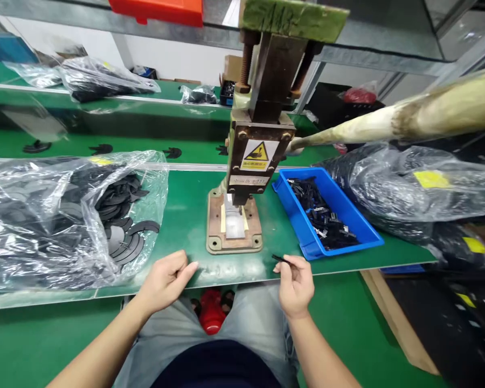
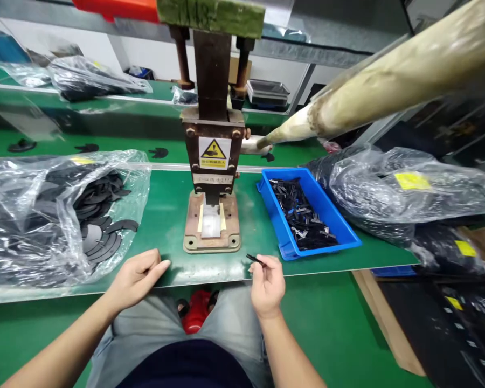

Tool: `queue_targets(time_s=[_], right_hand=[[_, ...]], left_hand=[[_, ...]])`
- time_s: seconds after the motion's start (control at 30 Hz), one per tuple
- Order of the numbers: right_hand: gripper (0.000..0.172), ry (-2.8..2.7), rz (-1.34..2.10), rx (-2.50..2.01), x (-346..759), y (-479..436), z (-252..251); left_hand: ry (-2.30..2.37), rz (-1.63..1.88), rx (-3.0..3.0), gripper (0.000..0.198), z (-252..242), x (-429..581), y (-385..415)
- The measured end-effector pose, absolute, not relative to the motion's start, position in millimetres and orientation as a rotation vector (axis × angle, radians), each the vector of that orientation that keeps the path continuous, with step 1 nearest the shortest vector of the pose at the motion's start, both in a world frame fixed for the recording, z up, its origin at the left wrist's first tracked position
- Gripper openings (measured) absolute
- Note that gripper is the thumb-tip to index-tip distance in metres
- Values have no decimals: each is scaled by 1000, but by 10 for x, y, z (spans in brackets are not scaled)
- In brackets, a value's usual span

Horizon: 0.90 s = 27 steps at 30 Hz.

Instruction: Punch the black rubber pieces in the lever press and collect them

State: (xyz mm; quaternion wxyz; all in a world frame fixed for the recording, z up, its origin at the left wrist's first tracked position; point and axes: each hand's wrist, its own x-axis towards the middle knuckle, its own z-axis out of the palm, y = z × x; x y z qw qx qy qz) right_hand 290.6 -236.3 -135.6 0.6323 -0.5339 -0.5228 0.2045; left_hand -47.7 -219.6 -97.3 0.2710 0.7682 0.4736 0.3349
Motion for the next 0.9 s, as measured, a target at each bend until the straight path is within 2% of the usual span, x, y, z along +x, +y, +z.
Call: queue_targets(time_s=[0.37,0.9], right_hand=[[22,-1303,366,-1285,3016,-2481,-1557],[31,-1450,270,-1233,3082,-2551,-1533]], left_hand=[[1201,852,2118,35,-964,-513,-2223],[1212,835,2111,35,-989,-495,-2249]])
